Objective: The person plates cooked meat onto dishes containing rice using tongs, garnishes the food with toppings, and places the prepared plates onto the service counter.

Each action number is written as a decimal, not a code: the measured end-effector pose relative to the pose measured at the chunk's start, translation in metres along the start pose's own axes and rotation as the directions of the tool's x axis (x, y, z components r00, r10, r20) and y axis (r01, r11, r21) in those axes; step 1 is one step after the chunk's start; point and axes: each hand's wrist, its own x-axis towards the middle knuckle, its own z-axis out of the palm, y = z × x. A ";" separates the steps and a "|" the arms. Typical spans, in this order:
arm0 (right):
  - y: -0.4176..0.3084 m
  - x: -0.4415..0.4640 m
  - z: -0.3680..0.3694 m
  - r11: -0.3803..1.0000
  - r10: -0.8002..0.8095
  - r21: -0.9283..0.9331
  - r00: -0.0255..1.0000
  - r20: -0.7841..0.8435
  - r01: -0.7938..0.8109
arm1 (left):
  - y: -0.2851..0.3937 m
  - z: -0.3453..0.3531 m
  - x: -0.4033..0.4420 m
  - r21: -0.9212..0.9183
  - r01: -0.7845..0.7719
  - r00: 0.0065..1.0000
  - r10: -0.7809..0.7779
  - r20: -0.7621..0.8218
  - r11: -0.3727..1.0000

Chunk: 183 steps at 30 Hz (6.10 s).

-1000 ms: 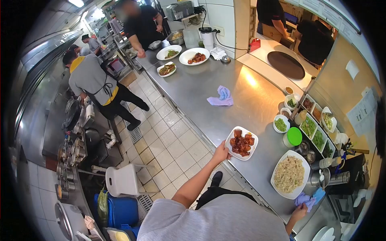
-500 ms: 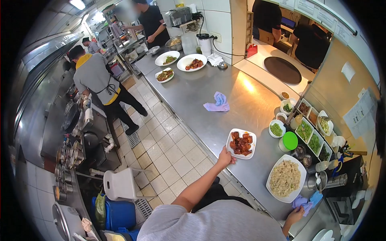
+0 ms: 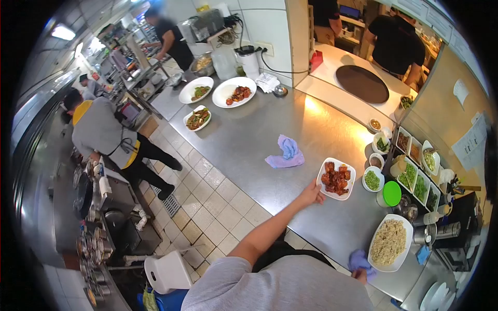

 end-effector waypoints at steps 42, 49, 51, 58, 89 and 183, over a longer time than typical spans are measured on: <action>-0.286 0.104 -0.042 0.709 -0.181 0.688 0.903 0.389 -0.154 | 0.100 -0.002 -0.081 0.287 -0.146 0.949 0.052 0.312 0.947; -0.277 0.145 -0.032 0.832 0.258 0.517 0.965 -0.044 -0.199 | 0.032 0.016 -0.024 0.157 0.372 0.847 -0.404 0.346 0.915; -0.245 0.163 0.016 0.868 0.186 0.479 0.980 -0.069 -0.131 | 0.025 0.025 -0.004 -0.039 0.526 0.813 -0.489 0.316 0.849; -0.267 0.199 0.088 0.931 0.187 0.321 0.982 -0.014 -0.172 | -0.008 0.025 0.030 -0.330 0.592 0.805 -0.556 0.205 0.735; -0.225 0.177 0.044 0.993 -0.011 0.119 0.994 -0.107 0.024 | 0.067 -0.082 0.022 0.621 0.393 0.749 -0.628 0.211 0.678; -0.217 0.168 0.040 0.999 0.019 -0.049 0.988 0.155 -0.012 | 0.227 -0.416 0.079 -0.254 -0.372 0.658 0.061 -0.751 0.893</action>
